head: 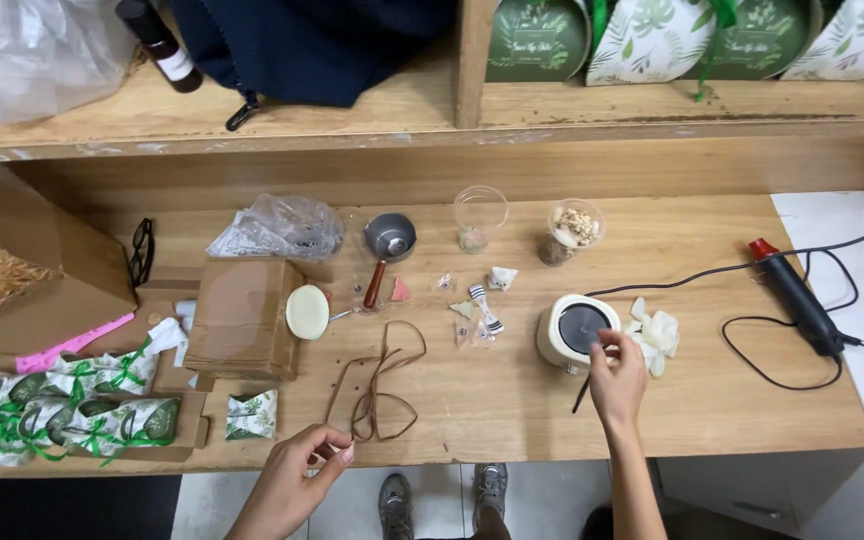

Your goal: The recorder organizes various small decorative wax pieces and components into plastic cups and jars at a workshop desk.

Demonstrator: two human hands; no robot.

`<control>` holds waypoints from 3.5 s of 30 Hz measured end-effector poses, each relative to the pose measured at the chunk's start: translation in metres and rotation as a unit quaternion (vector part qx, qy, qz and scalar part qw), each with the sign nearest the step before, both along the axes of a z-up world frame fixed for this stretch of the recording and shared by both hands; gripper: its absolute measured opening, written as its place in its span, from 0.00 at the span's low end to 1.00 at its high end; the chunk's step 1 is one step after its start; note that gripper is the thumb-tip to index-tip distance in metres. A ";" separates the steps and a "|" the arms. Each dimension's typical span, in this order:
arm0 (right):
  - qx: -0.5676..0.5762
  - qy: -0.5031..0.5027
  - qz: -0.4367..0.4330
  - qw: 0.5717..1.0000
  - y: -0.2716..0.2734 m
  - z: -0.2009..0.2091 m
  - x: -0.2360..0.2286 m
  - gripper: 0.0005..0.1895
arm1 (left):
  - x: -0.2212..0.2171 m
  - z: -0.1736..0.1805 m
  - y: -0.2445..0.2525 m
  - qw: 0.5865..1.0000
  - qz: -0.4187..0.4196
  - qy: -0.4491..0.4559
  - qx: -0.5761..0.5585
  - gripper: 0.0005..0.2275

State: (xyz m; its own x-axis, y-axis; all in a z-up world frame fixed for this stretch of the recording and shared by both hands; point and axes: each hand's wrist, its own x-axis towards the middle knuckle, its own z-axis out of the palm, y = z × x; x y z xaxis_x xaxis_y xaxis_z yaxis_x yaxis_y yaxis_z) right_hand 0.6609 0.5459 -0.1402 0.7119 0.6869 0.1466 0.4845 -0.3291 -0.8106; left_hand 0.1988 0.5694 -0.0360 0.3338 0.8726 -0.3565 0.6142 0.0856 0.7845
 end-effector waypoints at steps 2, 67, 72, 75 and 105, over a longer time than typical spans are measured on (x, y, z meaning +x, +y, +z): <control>0.039 -0.070 0.086 0.993 0.038 0.017 -0.011 0.11 | 0.003 0.014 -0.001 1.000 0.015 0.011 -0.022 0.10; 0.046 -0.265 0.236 0.934 0.167 0.650 0.007 0.41 | 0.216 0.416 0.147 0.666 -0.123 -0.147 0.721 0.12; -0.005 -0.389 0.211 0.897 0.241 0.661 0.006 0.58 | 0.245 0.422 0.139 0.624 -0.114 -0.139 0.761 0.14; -0.013 -0.372 0.212 0.904 0.272 0.650 0.021 0.56 | 0.273 0.429 0.142 0.632 -0.076 -0.124 0.761 0.22; 0.114 -0.287 0.079 0.948 0.184 0.668 0.092 0.46 | 0.361 0.512 0.245 0.777 -0.096 0.264 0.564 0.28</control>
State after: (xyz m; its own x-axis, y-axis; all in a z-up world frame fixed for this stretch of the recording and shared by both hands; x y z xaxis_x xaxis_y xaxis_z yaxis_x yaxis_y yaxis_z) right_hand 0.7528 0.7299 0.5279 0.3611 0.6828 0.6352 0.8956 -0.0641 -0.4403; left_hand 0.5595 0.8141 0.4763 0.5635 0.6815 0.4670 0.7921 -0.6063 -0.0710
